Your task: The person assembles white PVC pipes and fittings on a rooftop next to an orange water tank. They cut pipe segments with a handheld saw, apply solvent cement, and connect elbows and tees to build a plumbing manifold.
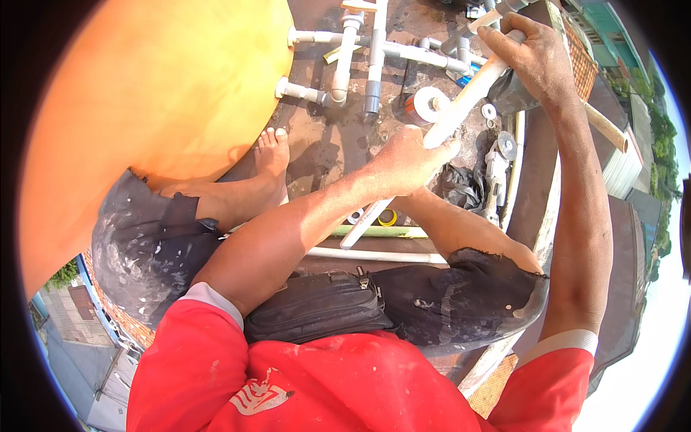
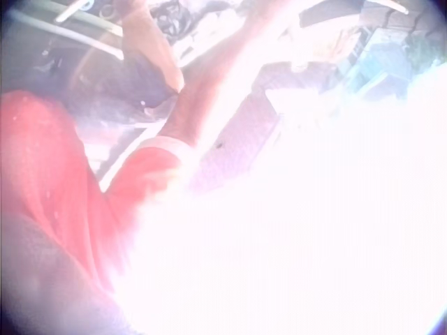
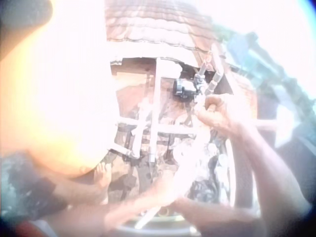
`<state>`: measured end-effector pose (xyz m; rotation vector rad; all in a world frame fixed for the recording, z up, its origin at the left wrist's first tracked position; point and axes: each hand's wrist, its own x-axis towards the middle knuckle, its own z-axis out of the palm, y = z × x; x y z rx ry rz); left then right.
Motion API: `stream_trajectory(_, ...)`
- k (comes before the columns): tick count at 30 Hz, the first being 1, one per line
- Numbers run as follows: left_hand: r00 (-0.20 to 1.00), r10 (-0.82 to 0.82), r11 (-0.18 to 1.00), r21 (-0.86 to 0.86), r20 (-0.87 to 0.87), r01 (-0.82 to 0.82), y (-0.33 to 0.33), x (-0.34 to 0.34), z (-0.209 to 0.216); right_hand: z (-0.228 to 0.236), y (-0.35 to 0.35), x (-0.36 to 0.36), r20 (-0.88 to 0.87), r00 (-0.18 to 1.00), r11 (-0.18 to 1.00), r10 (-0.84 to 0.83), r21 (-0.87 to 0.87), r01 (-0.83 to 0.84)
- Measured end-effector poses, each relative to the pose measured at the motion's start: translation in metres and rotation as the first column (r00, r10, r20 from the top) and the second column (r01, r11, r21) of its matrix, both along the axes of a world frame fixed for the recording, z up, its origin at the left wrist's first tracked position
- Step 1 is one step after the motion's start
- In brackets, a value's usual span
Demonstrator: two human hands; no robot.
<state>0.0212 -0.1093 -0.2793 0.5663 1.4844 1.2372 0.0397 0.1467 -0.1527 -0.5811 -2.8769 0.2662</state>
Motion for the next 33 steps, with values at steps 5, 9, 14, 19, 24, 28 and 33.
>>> stream_trajectory(5, 0.808, 0.070, 0.983, -0.099, -0.585, -0.156, -0.008, -0.035, -0.015, -0.008, -0.034, -0.008, 0.055, 0.956, 0.957, -0.288, 0.059, 0.285)
stream_trajectory(9, 0.977, -0.023, 0.995, -0.099, -0.212, 0.002, -0.013, -0.019, 0.014, 0.008, -0.040, -0.002, -0.038, 0.988, 0.987, -0.147, 0.061, 0.149)
stream_trajectory(14, 0.915, -0.160, 0.985, 0.121, 0.370, 0.124, -0.017, 0.020, 0.067, 0.037, -0.018, 0.024, -0.204, 0.979, 0.995, 0.030, -0.091, -0.050)
stream_trajectory(19, 0.976, -0.134, 0.986, 0.125, 0.174, 0.113, -0.003, 0.025, 0.031, 0.048, -0.021, 0.033, -0.113, 0.993, 0.998, 0.035, 0.054, -0.029)
stream_trajectory(24, 0.750, 0.207, 0.976, 0.189, -0.628, -0.110, 0.010, 0.030, 0.062, 0.076, -0.001, 0.066, 0.064, 0.978, 0.975, -0.200, -0.082, 0.205)
stream_trajectory(28, 0.881, 0.012, 0.992, 0.118, -0.473, 0.050, 0.016, 0.024, 0.065, 0.078, -0.016, 0.091, -0.297, 0.942, 0.987, -0.156, -0.080, 0.138)
stream_trajectory(33, 0.936, -0.309, 0.916, 0.211, -0.168, 0.340, 0.011, 0.040, 0.114, 0.122, 0.005, 0.149, -0.460, 0.888, 0.970, -0.018, -0.222, -0.095)
